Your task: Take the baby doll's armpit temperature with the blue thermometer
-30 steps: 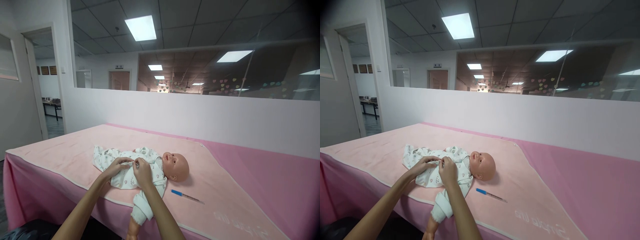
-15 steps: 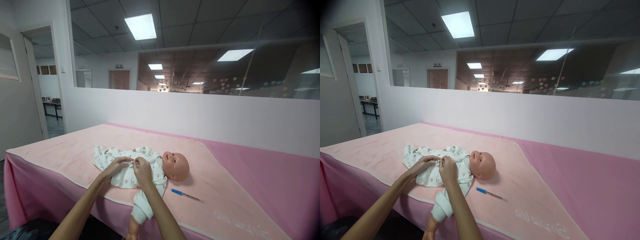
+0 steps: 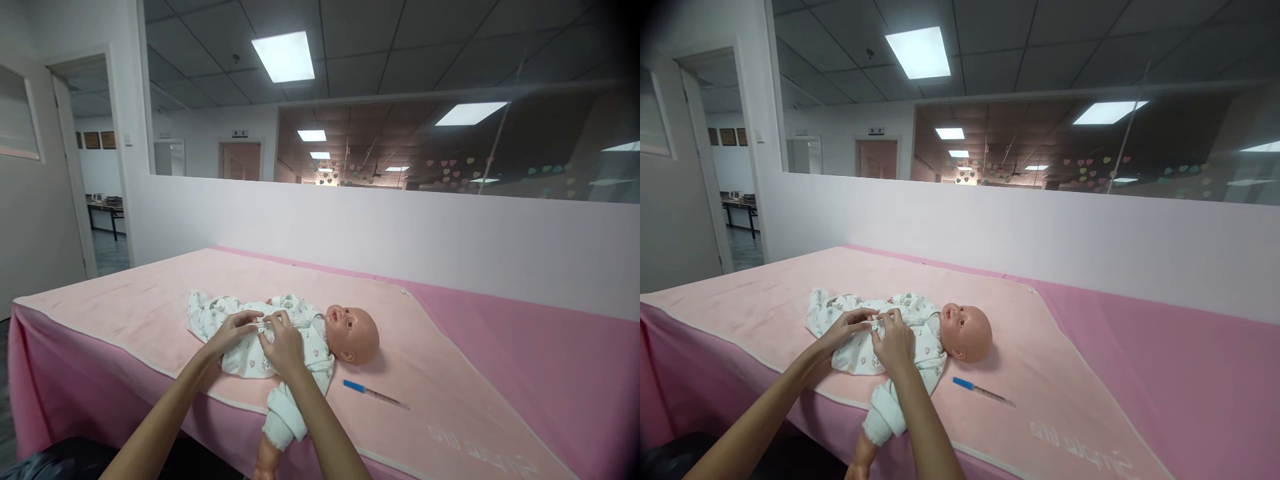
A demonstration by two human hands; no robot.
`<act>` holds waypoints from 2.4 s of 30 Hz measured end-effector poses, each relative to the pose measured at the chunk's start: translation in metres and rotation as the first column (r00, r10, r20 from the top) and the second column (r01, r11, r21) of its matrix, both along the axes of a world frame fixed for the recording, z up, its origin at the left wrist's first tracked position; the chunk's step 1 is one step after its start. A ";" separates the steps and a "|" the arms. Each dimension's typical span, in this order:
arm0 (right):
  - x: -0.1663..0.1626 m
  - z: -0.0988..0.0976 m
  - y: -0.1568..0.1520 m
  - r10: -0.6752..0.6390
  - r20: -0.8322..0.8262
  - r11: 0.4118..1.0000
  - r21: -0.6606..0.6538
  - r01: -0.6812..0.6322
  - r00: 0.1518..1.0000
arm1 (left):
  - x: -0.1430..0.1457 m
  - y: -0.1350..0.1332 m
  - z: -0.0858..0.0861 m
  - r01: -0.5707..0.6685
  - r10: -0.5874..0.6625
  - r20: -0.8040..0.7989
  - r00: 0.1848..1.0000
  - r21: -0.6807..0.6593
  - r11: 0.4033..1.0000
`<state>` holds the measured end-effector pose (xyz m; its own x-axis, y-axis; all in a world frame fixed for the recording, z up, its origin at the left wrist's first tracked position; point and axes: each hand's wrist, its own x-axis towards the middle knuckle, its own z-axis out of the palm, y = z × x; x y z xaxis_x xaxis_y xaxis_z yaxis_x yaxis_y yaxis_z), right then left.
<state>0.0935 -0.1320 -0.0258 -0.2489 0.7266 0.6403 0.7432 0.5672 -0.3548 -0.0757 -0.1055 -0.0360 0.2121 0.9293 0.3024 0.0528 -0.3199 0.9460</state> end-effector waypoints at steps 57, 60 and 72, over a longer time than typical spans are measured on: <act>-0.002 -0.005 0.007 -0.045 -0.049 0.999 -0.022 0.043 0.998 | -0.009 -0.004 -0.011 -0.131 0.189 0.502 0.844 -0.150 0.980; -0.001 -0.004 0.007 -0.044 -0.057 0.999 -0.030 0.043 0.997 | -0.008 -0.005 -0.009 -0.130 0.198 0.527 0.826 -0.164 0.978; 0.000 -0.001 0.004 -0.031 -0.098 0.999 -0.044 0.027 0.995 | -0.005 -0.006 0.013 -0.088 0.131 0.420 0.898 -0.120 0.989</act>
<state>0.0934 -0.1282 -0.0267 -0.1645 0.7600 0.6288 0.7192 0.5287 -0.4509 -0.0803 -0.1119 -0.0228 -0.0214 0.9681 0.2495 -0.3320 -0.2423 0.9116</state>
